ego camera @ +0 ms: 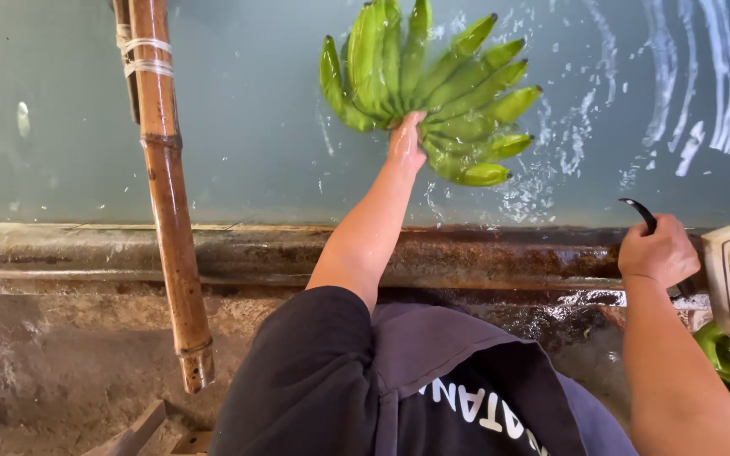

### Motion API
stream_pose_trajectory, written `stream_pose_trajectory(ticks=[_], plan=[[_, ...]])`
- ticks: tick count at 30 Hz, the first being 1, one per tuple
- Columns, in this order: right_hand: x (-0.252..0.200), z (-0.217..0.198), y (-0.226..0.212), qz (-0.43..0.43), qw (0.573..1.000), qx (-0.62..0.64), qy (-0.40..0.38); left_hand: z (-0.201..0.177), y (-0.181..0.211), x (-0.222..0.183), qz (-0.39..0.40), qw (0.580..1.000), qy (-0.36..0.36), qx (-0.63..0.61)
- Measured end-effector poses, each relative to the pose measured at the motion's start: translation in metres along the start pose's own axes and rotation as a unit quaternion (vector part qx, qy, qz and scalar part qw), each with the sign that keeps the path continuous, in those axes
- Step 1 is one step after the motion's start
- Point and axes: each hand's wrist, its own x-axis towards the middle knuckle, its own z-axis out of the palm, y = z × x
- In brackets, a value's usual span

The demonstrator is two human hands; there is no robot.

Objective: Washing and trimming bunches of green bananas in a large water tank.

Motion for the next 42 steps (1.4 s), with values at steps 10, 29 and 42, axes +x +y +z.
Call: stream_pose_trajectory(ticks=[10,29,42], plan=[[-0.002,0.005,0.002,-0.004,0.999,-0.037,0.015,0.006,0.014,-0.054,0.078,0.983,-0.1,-0.131],[0.0,0.028,0.013,0.004,0.996,-0.093,0.013,-0.187,0.217,-0.118,-0.04,0.97,0.112,-0.212],[0.001,0.03,0.016,0.02,0.995,-0.09,-0.025,-0.205,0.199,-0.263,0.242,0.752,0.382,0.48]])
